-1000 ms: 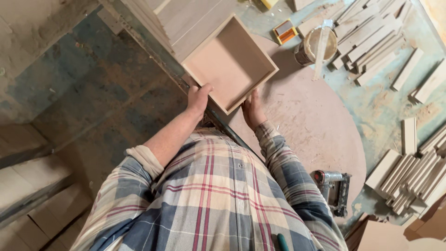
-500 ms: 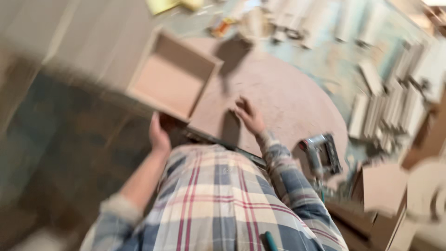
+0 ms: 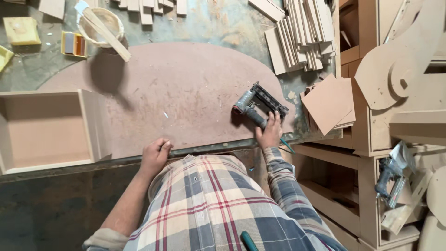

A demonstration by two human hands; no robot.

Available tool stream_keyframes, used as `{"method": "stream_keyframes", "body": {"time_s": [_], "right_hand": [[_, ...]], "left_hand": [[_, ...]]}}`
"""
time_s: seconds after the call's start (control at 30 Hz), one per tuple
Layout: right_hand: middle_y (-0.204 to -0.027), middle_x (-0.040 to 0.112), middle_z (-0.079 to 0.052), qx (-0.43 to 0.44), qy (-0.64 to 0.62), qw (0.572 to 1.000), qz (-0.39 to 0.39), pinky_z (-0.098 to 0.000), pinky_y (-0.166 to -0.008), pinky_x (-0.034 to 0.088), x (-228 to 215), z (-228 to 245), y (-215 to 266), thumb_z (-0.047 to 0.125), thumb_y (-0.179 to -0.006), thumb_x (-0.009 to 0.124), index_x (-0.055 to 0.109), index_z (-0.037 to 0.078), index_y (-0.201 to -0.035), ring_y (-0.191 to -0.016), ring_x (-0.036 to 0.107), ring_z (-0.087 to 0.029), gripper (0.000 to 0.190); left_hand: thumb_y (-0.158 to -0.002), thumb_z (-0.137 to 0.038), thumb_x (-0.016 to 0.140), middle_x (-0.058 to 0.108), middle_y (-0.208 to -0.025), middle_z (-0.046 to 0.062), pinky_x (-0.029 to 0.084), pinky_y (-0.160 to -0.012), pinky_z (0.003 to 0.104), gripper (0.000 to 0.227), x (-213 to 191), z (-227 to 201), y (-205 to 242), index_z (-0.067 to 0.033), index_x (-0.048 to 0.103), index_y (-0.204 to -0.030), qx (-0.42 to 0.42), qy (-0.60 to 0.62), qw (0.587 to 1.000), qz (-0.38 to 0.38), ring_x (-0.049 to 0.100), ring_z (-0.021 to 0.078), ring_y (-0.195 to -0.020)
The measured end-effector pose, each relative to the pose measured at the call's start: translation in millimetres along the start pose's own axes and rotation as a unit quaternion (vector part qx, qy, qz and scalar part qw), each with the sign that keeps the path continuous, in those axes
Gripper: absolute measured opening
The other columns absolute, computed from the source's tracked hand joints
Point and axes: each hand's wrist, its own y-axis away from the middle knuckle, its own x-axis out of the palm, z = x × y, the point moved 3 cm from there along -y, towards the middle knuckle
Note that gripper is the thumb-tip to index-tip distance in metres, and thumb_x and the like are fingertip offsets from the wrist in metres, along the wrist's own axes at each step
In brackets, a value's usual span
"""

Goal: The person assembles small wooden boxes by applying glue to wooden pieces and using a nail gun to fasten them together. The person handles multiple wooden components, applies adhesive, and secures joints with nails to form box structures.

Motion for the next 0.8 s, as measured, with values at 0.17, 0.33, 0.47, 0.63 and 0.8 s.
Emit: {"method": "stream_keyframes", "body": {"time_s": [0.17, 0.33, 0.47, 0.63, 0.8], "right_hand": [[-0.148, 0.049, -0.018, 0.039, 0.006, 0.999, 0.02, -0.0583, -0.116, 0.032, -17.1, -20.9, -75.4, 0.051, -0.087, 0.081, 0.043, 0.007, -0.15, -0.139, 0.044, -0.038, 0.085], [-0.143, 0.046, -0.035, 0.121, -0.103, 0.987, -0.035, -0.052, -0.105, 0.047, -1.1, -52.7, -188.9, 0.042, -0.084, 0.087, 0.039, -0.005, -0.144, -0.127, 0.05, -0.045, 0.09], [-0.134, 0.052, -0.035, 0.157, -0.049, 0.985, -0.053, -0.0526, -0.105, 0.046, 27.5, -59.3, -231.1, 0.039, -0.077, 0.094, 0.042, -0.005, -0.137, -0.124, 0.051, -0.047, 0.091], [-0.114, 0.067, -0.027, 0.166, -0.108, 0.979, -0.05, -0.046, -0.086, 0.061, 35.6, -74.8, -235.1, 0.032, -0.082, 0.09, 0.047, -0.005, -0.133, -0.098, 0.07, -0.039, 0.076], [-0.099, 0.071, -0.017, 0.172, -0.192, 0.966, -0.027, -0.033, -0.068, 0.065, 29.5, -102.9, -223.4, 0.029, -0.085, 0.088, 0.059, -0.004, -0.118, -0.08, 0.074, -0.026, 0.055]], "left_hand": [[-0.102, -0.024, 0.06, 0.064, -0.075, 0.018, 0.05, -0.062, 0.042, 0.026, 50.8, -51.5, -11.6, -0.0047, 0.066, -0.085, 0.073, -0.073, 0.993, -0.061, 0.066, 0.0357, -0.071], [-0.098, -0.034, 0.071, 0.064, -0.073, 0.02, 0.051, -0.063, 0.043, 0.039, 98.9, -58.4, -6.3, -0.0026, 0.065, -0.077, -0.072, -0.133, 0.988, -0.035, 0.066, 0.0346, -0.067], [-0.091, -0.016, 0.066, 0.072, -0.088, 0.014, 0.057, -0.064, 0.038, 0.018, 99.1, -73.4, -7.1, -0.0047, 0.072, -0.103, -0.019, -0.004, 0.992, -0.128, 0.074, 0.0279, -0.075], [-0.092, -0.012, 0.064, 0.075, -0.088, 0.011, 0.058, -0.067, 0.035, 0.017, 85.5, -65.8, -15.6, -0.0072, 0.075, -0.104, -0.107, -0.006, 0.979, -0.174, 0.075, 0.0248, -0.073], [-0.098, -0.024, 0.066, 0.072, -0.082, 0.014, 0.056, -0.066, 0.04, 0.017, 59.6, -66.5, -44.7, -0.01, 0.076, -0.1, -0.09, -0.125, 0.96, -0.235, 0.072, 0.0306, -0.075]]}}
